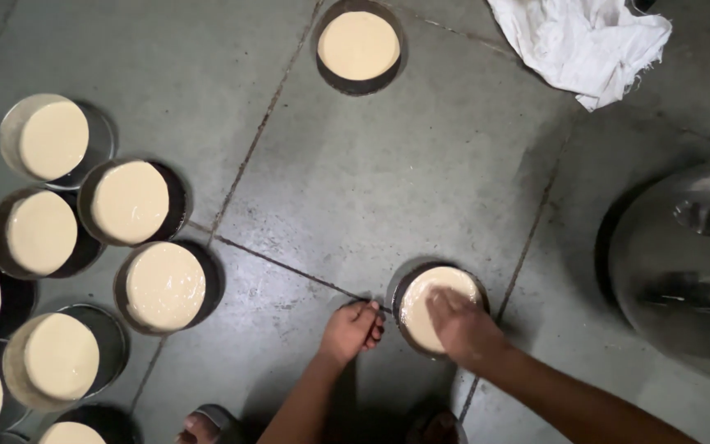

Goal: The person kneads and presses dough flat inside round metal pans set on the tiled floor, working one pan at a time and moving finished pans aside into a growing group of filled pans. The person occasionally reaches into a large bucket of dough to reload their hand before pressing the next pan.

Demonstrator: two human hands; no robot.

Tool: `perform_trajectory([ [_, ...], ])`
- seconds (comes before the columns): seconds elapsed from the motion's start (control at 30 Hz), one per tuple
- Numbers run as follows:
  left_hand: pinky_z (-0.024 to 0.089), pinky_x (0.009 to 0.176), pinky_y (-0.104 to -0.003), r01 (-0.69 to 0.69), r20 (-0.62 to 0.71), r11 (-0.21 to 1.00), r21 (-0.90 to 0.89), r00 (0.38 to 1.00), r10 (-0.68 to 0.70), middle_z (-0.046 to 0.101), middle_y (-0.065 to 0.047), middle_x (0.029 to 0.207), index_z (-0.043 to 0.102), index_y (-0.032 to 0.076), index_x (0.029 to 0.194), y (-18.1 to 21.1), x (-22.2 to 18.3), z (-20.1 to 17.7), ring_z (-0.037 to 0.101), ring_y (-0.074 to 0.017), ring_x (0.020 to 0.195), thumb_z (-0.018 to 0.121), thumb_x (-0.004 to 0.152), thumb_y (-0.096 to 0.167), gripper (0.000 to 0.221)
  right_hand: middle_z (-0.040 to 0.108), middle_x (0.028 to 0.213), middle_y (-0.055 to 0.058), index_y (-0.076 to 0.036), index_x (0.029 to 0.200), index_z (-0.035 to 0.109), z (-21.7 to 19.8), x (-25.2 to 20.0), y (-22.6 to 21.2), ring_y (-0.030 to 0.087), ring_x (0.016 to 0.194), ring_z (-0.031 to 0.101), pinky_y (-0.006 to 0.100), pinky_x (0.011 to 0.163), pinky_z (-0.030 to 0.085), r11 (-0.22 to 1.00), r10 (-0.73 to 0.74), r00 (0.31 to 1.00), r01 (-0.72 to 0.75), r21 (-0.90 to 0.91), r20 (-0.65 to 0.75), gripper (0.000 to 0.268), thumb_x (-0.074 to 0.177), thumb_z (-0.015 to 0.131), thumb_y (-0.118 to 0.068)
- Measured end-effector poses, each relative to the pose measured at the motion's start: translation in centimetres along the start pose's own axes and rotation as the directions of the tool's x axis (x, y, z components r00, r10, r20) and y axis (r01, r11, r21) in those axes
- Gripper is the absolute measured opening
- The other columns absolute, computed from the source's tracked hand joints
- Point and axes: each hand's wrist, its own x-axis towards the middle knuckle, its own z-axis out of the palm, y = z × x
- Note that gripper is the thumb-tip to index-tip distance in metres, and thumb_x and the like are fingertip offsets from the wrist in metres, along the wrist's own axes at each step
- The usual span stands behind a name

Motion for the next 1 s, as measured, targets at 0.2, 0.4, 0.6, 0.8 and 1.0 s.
perform_trajectory([
  [0.2, 0.051, 0.052, -0.028, -0.008, 0.006, 1.000, -0.015, 1.000, 0.008, 0.065, -0.004, 0.067, 0.066, 0.005, 0.085, 0.3, 0.3, -0.4, 0.060, -0.0134, 0.054, 0.052, 0.103, 0.041, 0.042, 0.051, 0.141, 0.023, 0.006, 0.132, 0.054, -3.0, 0.1, -0.1, 0.036, 0.132, 0.050, 0.042, 0.110, 0.042, 0.969, 0.245, 0.927, -0.239, -0.055, 0.285, 0.045, 0.090, 0.050, -0.012],
  [0.4, 0.050, 0.052, -0.029, -0.006, -0.008, 1.000, -0.008, 1.000, 0.006, 0.064, -0.004, 0.067, 0.066, 0.005, 0.085, -0.5, 0.3, 0.0, 0.059, -0.0135, 0.054, 0.053, 0.103, 0.040, 0.041, 0.055, 0.135, 0.028, 0.009, 0.127, 0.058, -0.8, -1.0, 0.4, 0.039, 0.129, 0.051, 0.046, 0.113, 0.035, 0.998, -0.036, 0.999, 0.036, -0.046, 0.005, 0.050, 0.083, 0.055, -0.013],
  [0.6, 0.051, 0.054, -0.028, -0.027, 0.011, 0.999, -0.048, 1.000, 0.027, 0.065, -0.004, 0.068, 0.067, 0.004, 0.087, 0.1, 0.1, -0.3, 0.061, -0.0135, 0.056, 0.053, 0.104, 0.039, 0.041, 0.054, 0.138, 0.025, 0.006, 0.127, 0.056, 1.8, -2.4, -0.4, 0.040, 0.132, 0.048, 0.049, 0.113, 0.033, 0.995, 0.098, 0.946, -0.096, -0.021, 0.309, 0.042, 0.091, 0.050, -0.015],
  [0.8, 0.051, 0.054, -0.028, -0.037, -0.004, 0.999, -0.010, 0.999, 0.037, 0.066, -0.004, 0.069, 0.068, 0.005, 0.088, 0.0, -0.3, -0.1, 0.059, -0.0126, 0.056, 0.052, 0.104, 0.040, 0.041, 0.055, 0.136, 0.027, 0.010, 0.128, 0.055, -0.4, -1.8, -0.8, 0.038, 0.127, 0.051, 0.050, 0.111, 0.036, 0.984, 0.018, 0.980, 0.017, -0.175, 0.199, 0.048, 0.087, 0.053, -0.014],
  [1.0, 0.049, 0.052, -0.028, -0.016, -0.007, 0.999, -0.041, 1.000, 0.016, 0.065, -0.004, 0.068, 0.067, 0.005, 0.086, 0.2, -0.1, 0.0, 0.059, -0.0127, 0.054, 0.054, 0.104, 0.038, 0.040, 0.051, 0.143, 0.025, 0.003, 0.138, 0.050, 3.2, -2.7, -4.0, 0.038, 0.131, 0.051, 0.046, 0.108, 0.043, 0.942, 0.209, 0.887, -0.296, 0.160, 0.412, 0.051, 0.089, 0.054, -0.008],
])
